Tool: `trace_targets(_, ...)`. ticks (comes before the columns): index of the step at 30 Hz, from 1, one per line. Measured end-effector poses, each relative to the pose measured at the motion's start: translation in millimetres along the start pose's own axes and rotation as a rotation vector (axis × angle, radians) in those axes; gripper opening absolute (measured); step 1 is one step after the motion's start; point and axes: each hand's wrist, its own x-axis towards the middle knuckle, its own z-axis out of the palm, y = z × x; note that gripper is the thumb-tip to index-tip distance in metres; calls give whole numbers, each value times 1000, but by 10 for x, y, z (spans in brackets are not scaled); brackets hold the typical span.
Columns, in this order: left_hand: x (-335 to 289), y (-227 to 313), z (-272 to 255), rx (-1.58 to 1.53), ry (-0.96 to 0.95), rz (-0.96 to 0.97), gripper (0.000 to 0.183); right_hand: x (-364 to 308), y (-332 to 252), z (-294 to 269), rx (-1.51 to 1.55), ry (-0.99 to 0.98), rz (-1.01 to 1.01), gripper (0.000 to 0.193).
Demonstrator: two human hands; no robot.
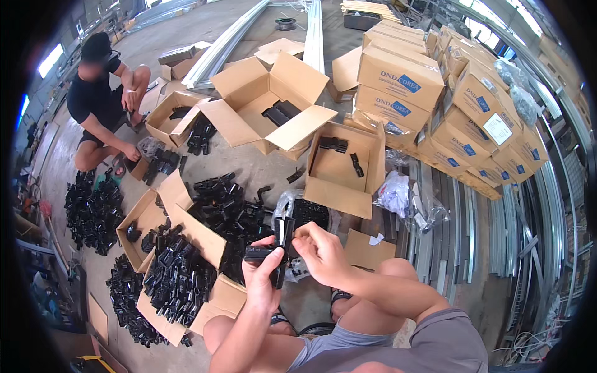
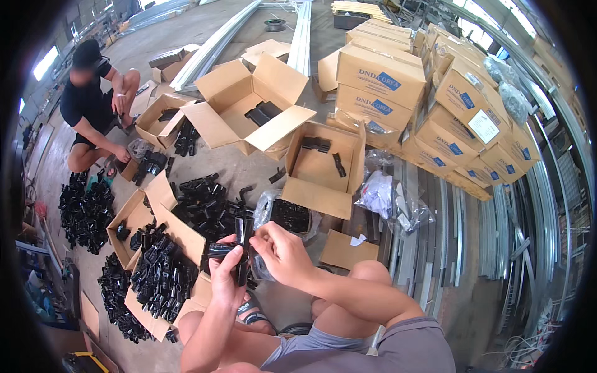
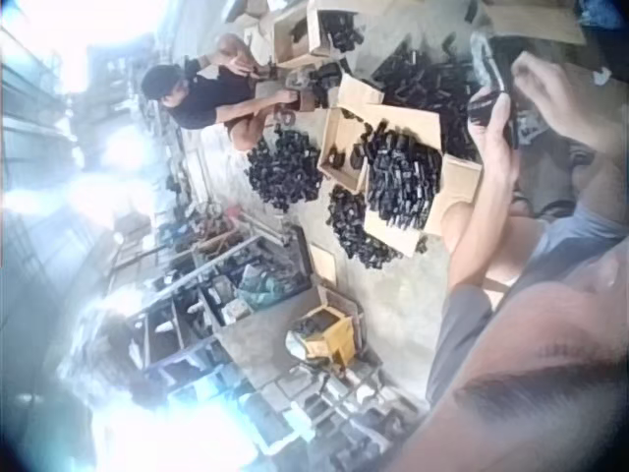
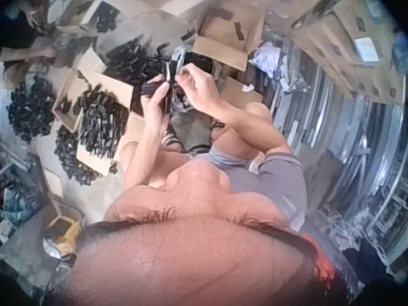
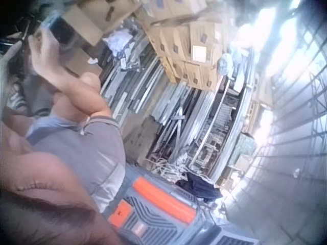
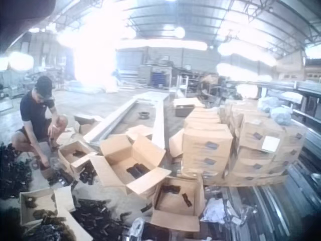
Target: The person assembles black plastic pipe connectors by inserting smaller pins or components into the main connector bodies, handling several items from a box and placing them back in after assembly.
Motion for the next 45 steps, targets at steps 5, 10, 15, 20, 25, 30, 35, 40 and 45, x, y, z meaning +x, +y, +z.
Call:
trace_targets(5, 1, -31, 20, 7, 26, -4, 34, -1, 124, 20, -81, -22, -13, 31)
trace_targets(10, 2, 22, 20, 43, -41, -46, 33, 40, 126, 19, 86, 99, 42, 28)
trace_targets(15, -19, 45, -16, 125, -164, -254, 36, 149, -15, -56, -36, -51, 111, 32)
trace_targets(20, -51, 30, 67, 108, -206, -351, 47, 131, 123, -106, -265, 64, 17, 37)
trace_targets(25, -45, 159, 25, 255, -490, -550, 52, 131, 94, -195, -244, 65, 17, 36)
trace_targets(30, -82, 151, -37, 320, -592, -628, 48, 161, 55, -270, -266, 59, -34, 31)
trace_targets(35, -22, 90, -144, 451, -661, -577, 43, 200, 35, -331, -253, 35, -73, 26)
trace_targets(40, -18, 131, -179, 514, -701, -497, 45, 188, 6, -366, -191, 7, -74, 25)
trace_targets(45, -28, 194, -78, 559, -687, -448, 39, 156, 29, -372, -135, 45, -71, 24)
